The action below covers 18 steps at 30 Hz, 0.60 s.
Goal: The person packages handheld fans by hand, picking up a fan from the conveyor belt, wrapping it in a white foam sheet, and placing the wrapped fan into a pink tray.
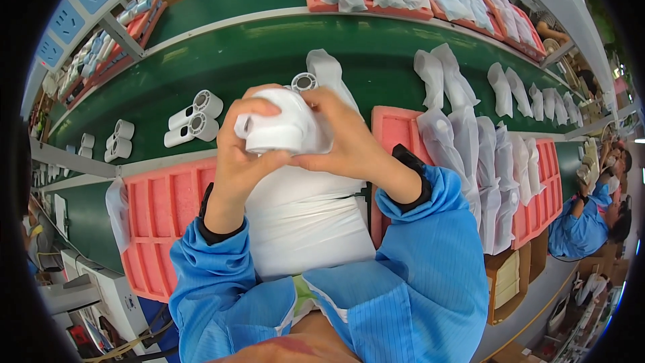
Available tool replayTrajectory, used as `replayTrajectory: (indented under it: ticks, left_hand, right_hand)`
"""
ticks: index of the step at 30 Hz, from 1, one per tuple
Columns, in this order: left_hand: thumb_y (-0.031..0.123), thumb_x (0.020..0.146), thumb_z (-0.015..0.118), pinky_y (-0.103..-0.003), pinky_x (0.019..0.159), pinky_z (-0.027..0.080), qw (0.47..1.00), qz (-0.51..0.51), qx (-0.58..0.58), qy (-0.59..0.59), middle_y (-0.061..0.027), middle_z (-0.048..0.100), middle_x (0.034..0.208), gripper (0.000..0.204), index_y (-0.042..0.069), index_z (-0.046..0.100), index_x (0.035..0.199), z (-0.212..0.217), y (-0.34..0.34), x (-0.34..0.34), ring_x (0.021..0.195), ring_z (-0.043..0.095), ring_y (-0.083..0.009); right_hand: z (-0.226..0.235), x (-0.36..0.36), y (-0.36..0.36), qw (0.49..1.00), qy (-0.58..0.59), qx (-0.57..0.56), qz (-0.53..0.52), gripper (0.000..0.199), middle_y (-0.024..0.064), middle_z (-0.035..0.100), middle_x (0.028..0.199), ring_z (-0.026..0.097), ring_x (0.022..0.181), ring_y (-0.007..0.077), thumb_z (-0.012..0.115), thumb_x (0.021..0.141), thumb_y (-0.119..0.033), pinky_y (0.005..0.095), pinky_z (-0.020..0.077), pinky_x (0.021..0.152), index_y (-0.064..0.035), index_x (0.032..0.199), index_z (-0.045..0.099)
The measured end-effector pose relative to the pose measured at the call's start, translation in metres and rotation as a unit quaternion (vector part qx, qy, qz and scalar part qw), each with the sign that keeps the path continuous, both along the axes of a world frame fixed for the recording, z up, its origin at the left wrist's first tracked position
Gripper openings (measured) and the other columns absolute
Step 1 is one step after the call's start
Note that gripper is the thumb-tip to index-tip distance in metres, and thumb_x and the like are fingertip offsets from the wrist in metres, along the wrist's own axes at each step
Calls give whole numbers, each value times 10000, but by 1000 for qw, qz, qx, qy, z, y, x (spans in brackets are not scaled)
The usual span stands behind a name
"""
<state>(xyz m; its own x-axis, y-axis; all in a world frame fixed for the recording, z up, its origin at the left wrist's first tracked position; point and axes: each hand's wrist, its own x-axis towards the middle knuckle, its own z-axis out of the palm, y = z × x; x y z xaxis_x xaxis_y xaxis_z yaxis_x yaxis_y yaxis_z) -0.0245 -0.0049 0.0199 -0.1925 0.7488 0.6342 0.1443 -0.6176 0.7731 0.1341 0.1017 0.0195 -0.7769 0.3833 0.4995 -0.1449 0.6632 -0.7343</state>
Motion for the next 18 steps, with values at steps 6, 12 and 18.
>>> replayTrajectory:
  ticks: [6, 12, 18]
  left_hand:
    - [108, 676, 841, -354, 894, 447, 977, 179, -48, -110, -126, 498, 1213, 515, 87, 593, 1127, 9, -4, 11, 1075, 527, -280]
    - [132, 695, 833, -366, 899, 431, 922, 346, 71, 156, -134, 499, 1207, 350, 81, 650, 990, -1, -5, 20, 1081, 518, -293]
    - [124, 711, 819, -358, 888, 429, 880, 360, 117, 288, -133, 516, 1180, 230, 66, 666, 873, -3, -7, 15, 1077, 520, -293]
  right_hand:
    - [-20, 2, 14, 992, -37, 111, -42, 476, 165, 591, 987, 630, 873, 333, 738, 728, -57, 374, 507, 757, -5, 1152, 528]
    - [-24, -3, -6, 951, -49, 224, -208, 477, 180, 615, 859, 625, 787, 385, 733, 734, -92, 425, 492, 620, 27, 1133, 499]
    - [-20, -4, -8, 977, -35, 133, -160, 459, 189, 625, 856, 632, 732, 362, 729, 770, -101, 385, 493, 616, 33, 1149, 509]
